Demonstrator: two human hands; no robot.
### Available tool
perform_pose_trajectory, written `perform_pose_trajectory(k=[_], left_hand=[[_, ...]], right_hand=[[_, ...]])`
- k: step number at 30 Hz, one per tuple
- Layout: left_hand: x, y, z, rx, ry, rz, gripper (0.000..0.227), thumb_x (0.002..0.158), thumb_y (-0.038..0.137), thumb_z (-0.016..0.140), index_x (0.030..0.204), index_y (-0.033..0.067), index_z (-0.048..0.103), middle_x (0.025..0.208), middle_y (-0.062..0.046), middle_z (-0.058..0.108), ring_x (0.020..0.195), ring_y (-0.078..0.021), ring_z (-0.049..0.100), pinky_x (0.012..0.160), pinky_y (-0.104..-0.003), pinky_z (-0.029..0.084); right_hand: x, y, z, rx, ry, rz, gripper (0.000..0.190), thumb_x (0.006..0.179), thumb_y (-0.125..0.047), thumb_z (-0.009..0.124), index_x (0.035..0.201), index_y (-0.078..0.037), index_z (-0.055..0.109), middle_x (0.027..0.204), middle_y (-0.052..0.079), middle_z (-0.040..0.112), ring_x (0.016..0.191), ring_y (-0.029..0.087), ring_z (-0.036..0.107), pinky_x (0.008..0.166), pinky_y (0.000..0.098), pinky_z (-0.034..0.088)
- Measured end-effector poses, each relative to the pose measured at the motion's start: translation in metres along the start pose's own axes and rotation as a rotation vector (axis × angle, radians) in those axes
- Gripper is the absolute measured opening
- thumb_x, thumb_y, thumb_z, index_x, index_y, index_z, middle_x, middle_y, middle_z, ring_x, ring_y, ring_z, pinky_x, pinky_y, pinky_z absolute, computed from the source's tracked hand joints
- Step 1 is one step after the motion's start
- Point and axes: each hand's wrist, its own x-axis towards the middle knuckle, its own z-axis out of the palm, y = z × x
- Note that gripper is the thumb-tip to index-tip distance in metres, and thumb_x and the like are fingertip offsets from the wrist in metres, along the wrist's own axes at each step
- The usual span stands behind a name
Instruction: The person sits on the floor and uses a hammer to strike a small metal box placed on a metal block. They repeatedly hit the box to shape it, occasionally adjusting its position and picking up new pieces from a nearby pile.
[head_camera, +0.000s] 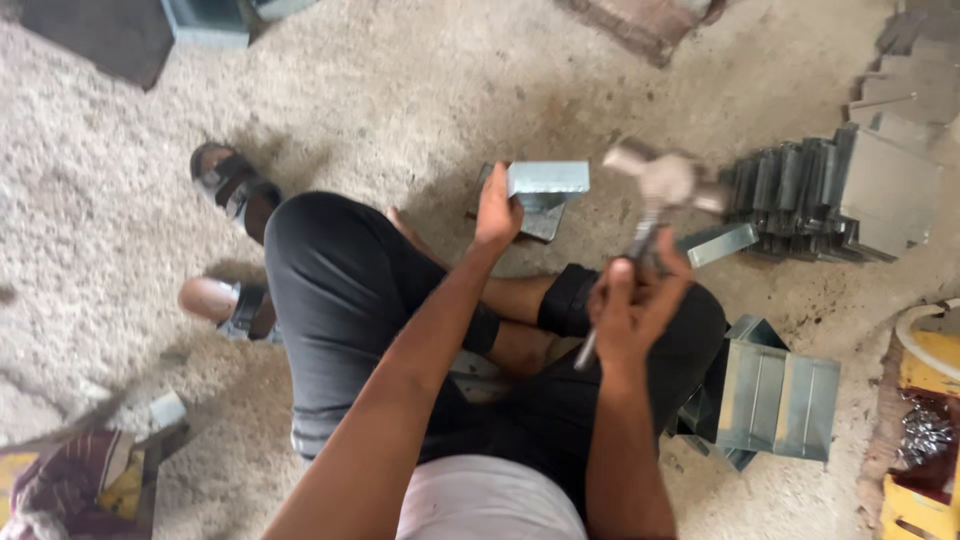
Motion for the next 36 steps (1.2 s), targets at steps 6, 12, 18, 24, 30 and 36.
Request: perform_pose_trajectory(k=[6,12,18,24,30,36], left_hand=[[-0.009,-0.010,0.006,-0.091,-0.057,-0.092,0.061,0.081,-0.013,0.055,0.140,-0.0063,0.044,0.122,-0.030,0.061,0.116,-0.0505,0.056,0.103,-0.051,0.047],[0.005,0.013,-0.005,-0.033,-0.042,-0.099,0.057,0.075,-0.011,0.059,0.131,-0.0044,0.049,0.117,-0.031,0.061,0.113,-0.0526,0.054,0.097,-0.054,0.045],[0.014,0.032,-0.019,-0.113,-0.081,-0.170,0.036,0.077,-0.009,0.055,0.111,0.0019,0.051,0.106,-0.026,0.061,0.107,-0.0520,0.055,0.091,-0.055,0.046],[0.014,0.034,-0.017,-0.084,-0.059,-0.147,0.046,0.075,-0.009,0.056,0.119,-0.0005,0.050,0.113,-0.029,0.059,0.107,-0.0538,0.053,0.091,-0.056,0.045],[0.007,0.021,-0.007,-0.043,-0.095,-0.229,0.044,0.077,-0.010,0.055,0.119,0.0014,0.051,0.116,-0.027,0.062,0.110,-0.0525,0.054,0.094,-0.057,0.045],[-0.015,-0.003,0.007,0.009,-0.127,-0.226,0.041,0.088,-0.008,0.057,0.127,0.0040,0.052,0.121,-0.024,0.065,0.114,-0.0482,0.058,0.101,-0.051,0.048]], right_hand=[[0.035,-0.014,0.034,-0.320,-0.137,-0.393,0.038,0.116,-0.012,0.056,0.149,-0.013,0.036,0.101,0.015,0.061,0.073,0.018,0.056,0.062,0.0278,0.047],[0.065,-0.034,0.047,-0.647,-0.338,0.028,0.044,0.103,-0.015,0.067,0.145,-0.004,0.059,0.087,0.020,0.069,0.069,0.029,0.065,0.067,0.0388,0.052],[0.066,-0.020,0.061,-0.628,-0.273,-0.359,0.038,0.114,-0.017,0.064,0.149,-0.009,0.051,0.116,0.024,0.070,0.100,0.031,0.073,0.086,0.0364,0.056],[0.077,-0.002,0.048,-0.633,-0.275,-0.025,0.038,0.107,-0.018,0.065,0.143,-0.011,0.055,0.110,0.018,0.073,0.085,0.030,0.072,0.075,0.0404,0.057],[0.082,-0.004,0.051,-0.687,-0.472,-0.173,0.038,0.107,-0.017,0.066,0.143,-0.009,0.056,0.122,0.022,0.072,0.103,0.039,0.071,0.080,0.0416,0.057],[0.065,0.008,0.050,-0.599,-0.275,-0.089,0.038,0.109,-0.023,0.063,0.143,-0.009,0.055,0.110,0.020,0.072,0.093,0.034,0.074,0.079,0.0401,0.056]])
